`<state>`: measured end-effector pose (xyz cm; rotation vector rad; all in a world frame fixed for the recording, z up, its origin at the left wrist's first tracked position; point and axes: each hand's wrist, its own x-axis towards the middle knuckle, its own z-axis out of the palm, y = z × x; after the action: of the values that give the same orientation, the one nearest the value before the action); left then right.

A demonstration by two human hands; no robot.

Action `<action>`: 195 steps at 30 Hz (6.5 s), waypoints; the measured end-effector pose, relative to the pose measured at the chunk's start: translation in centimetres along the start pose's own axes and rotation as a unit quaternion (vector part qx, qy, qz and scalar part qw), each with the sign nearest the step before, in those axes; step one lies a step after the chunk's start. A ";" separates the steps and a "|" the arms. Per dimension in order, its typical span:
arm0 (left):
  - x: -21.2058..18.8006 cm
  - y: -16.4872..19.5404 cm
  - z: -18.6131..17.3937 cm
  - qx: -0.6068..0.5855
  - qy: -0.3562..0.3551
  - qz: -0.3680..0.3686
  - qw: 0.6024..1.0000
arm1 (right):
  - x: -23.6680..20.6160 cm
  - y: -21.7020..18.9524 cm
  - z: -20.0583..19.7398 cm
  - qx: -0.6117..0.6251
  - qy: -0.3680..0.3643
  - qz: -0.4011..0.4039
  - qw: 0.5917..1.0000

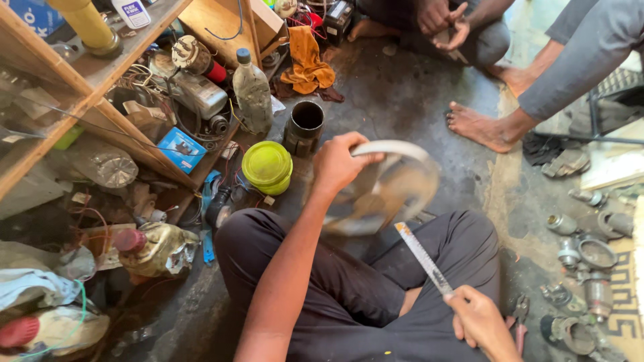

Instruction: The person sits on the floor and uses a metal file to smooth the edges of a plastic fan blade. They hold the blade with one hand and file the rim and blade surfaces with the other, occasionally rotating the blade to access different areas.

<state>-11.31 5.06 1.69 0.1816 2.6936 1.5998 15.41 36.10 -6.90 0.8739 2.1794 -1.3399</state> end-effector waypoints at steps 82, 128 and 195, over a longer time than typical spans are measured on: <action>-1.3 -7.5 6.5 -0.077 0.089 0.003 0.993 | -11.5 -11.3 11.4 -0.366 0.058 -0.305 0.877; -1.1 -6.0 8.3 0.030 0.104 -0.009 0.994 | -3.3 -11.1 13.3 -0.363 0.148 -0.458 0.798; -2.8 -5.6 7.6 0.040 0.130 0.048 0.990 | -7.1 -6.8 11.3 -0.501 0.127 -0.420 0.746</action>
<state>-8.60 8.75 -7.02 0.1109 2.9907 1.6457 16.00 21.69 -2.98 -0.4438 3.0750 -0.0576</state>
